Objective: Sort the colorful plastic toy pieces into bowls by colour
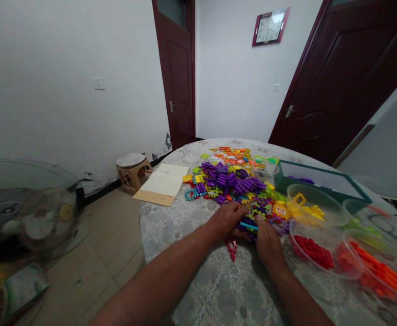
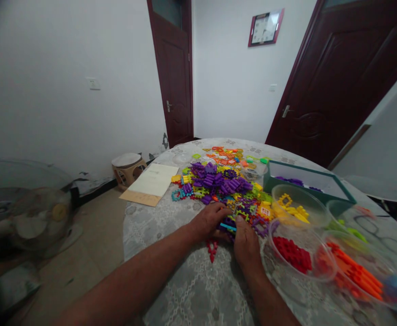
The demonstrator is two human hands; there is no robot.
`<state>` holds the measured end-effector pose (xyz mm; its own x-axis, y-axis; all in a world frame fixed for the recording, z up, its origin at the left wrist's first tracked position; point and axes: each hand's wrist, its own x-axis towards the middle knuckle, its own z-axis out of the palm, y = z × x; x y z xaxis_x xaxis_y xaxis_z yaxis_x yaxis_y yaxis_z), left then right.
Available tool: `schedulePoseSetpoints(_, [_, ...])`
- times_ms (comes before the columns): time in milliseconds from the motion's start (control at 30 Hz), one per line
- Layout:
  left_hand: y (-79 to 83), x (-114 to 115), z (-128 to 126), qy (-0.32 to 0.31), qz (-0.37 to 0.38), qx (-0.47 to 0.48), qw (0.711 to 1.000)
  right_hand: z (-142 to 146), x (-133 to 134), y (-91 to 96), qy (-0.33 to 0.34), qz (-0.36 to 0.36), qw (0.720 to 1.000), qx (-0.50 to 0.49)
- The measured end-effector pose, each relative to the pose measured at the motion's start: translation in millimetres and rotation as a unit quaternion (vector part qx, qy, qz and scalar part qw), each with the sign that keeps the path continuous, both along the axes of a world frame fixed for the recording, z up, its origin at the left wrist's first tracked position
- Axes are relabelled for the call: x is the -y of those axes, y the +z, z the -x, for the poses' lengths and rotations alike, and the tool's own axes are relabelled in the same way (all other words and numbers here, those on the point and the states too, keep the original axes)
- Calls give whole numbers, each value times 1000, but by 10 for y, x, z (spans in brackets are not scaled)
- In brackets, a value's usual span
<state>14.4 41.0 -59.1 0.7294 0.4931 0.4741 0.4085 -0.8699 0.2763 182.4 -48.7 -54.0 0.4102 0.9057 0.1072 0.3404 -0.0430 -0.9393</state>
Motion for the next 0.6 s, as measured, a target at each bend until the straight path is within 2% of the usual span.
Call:
schedulePoseSetpoints(167, [21, 111, -12, -9, 76, 43, 996, 12, -16, 6, 1, -9, 1000, 19])
schedulePoseSetpoints(367, [108, 206, -6, -31, 98, 53, 993, 18, -1, 17, -18, -30, 999, 18])
schedulePoseSetpoints(600, [76, 163, 16, -9, 137, 119, 983, -27, 15, 28, -15, -65, 998, -11])
